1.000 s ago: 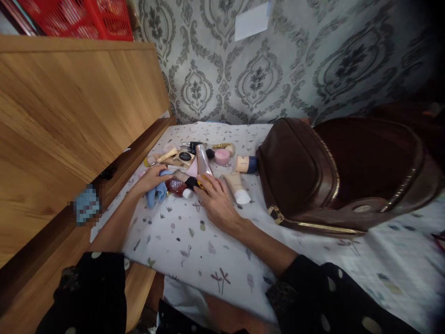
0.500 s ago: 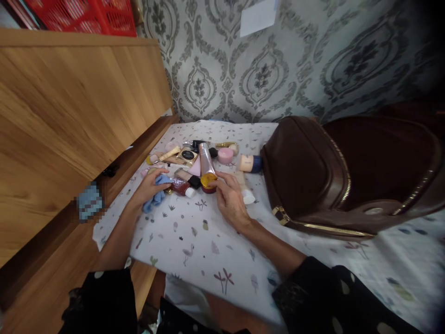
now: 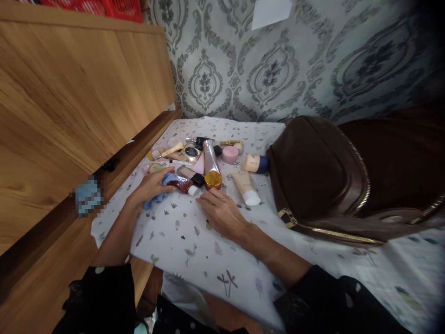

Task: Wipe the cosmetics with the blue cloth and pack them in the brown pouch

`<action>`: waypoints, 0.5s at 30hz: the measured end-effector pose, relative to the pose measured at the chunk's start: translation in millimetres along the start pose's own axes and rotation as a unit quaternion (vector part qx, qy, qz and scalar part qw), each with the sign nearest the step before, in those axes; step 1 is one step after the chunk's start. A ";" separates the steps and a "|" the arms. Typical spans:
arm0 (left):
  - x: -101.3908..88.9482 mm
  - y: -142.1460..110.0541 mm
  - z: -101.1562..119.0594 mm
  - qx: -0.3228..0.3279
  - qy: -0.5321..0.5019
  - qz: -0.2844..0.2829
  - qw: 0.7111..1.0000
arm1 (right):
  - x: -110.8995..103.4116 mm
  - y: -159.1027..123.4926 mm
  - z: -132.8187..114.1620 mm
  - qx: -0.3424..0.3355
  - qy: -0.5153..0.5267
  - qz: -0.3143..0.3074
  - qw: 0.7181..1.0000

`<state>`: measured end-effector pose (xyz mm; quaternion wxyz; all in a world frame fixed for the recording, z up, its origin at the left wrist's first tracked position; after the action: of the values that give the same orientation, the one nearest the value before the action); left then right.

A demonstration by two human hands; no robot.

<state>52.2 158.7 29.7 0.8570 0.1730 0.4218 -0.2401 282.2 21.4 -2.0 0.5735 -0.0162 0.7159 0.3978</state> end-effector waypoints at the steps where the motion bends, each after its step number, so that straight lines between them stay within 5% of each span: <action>1: -0.8 1.7 -0.6 0.004 0.003 -0.013 1.000 | 1.3 0.2 -0.3 -0.009 0.009 -0.009 1.000; 15: -7.5 4.1 8.9 0.018 0.022 -0.044 0.999 | 13.4 -0.7 3.1 -0.025 0.051 -0.066 0.996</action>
<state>56.2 159.7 41.4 0.8330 0.1747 0.4436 -0.2807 280.4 28.5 -13.6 0.5610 -0.0980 0.7311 0.3757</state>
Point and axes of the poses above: each hand's wrist, its own y-axis towards the middle knuckle, its own x-axis out of the palm, z = x × y, the point moved 2 cm from there along y, towards the middle knuckle, and after that the axes turned 8 degrees about -y, right-handed, at the moved point
